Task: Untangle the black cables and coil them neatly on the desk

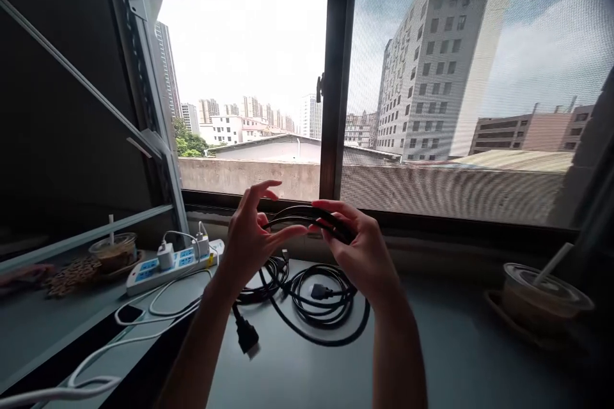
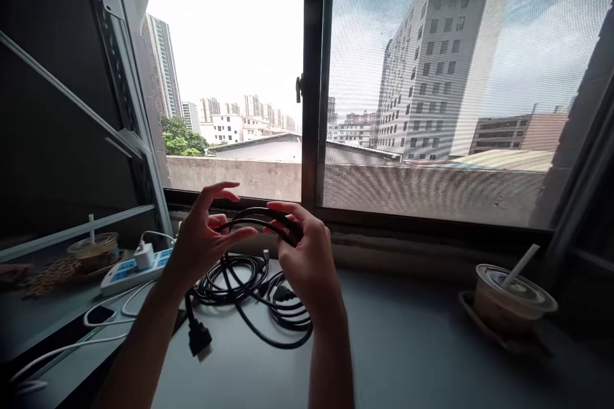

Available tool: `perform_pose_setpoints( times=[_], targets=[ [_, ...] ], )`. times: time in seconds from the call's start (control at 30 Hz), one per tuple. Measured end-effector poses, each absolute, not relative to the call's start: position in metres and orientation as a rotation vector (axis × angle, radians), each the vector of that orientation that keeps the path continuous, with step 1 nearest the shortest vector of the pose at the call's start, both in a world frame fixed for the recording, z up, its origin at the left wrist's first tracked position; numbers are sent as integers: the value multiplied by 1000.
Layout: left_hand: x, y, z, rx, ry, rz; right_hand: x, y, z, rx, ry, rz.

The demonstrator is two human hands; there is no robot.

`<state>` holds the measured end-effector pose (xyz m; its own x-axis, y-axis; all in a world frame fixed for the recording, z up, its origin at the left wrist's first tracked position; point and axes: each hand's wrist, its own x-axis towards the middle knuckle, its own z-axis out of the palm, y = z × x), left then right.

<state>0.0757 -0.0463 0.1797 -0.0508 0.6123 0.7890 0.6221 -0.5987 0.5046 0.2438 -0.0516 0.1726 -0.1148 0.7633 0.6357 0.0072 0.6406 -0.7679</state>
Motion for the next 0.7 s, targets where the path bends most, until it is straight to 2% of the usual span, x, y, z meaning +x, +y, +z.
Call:
perform_pose_setpoints(
  times=[0.07, 0.13, 0.2, 0.37, 0.47, 0.57, 0.7],
  targets=[
    [68, -41, 178, -2255, -1539, -1497, 254, -56, 176, -689, -1545, 649],
    [67, -33, 174, -2281, -1589, -1407, 259, -61, 178, -694, -1523, 587],
    [71, -25, 169, -2328, -1589, -1563, 258, -66, 180, -676, -1492, 537],
    [78, -21, 167, -2209, -1570, -2274, 252, -67, 181, -645, -1468, 498],
    [73, -28, 172, -2174, -1579, -2346, 254, -64, 179, -713, -1494, 493],
    [64, -31, 176, -2350, -1567, -2191, 259, -61, 177, -694, -1512, 599],
    [52, -27, 174, -2740, -1545, -1722, 262, -57, 175, -670, -1464, 644]
  ],
)
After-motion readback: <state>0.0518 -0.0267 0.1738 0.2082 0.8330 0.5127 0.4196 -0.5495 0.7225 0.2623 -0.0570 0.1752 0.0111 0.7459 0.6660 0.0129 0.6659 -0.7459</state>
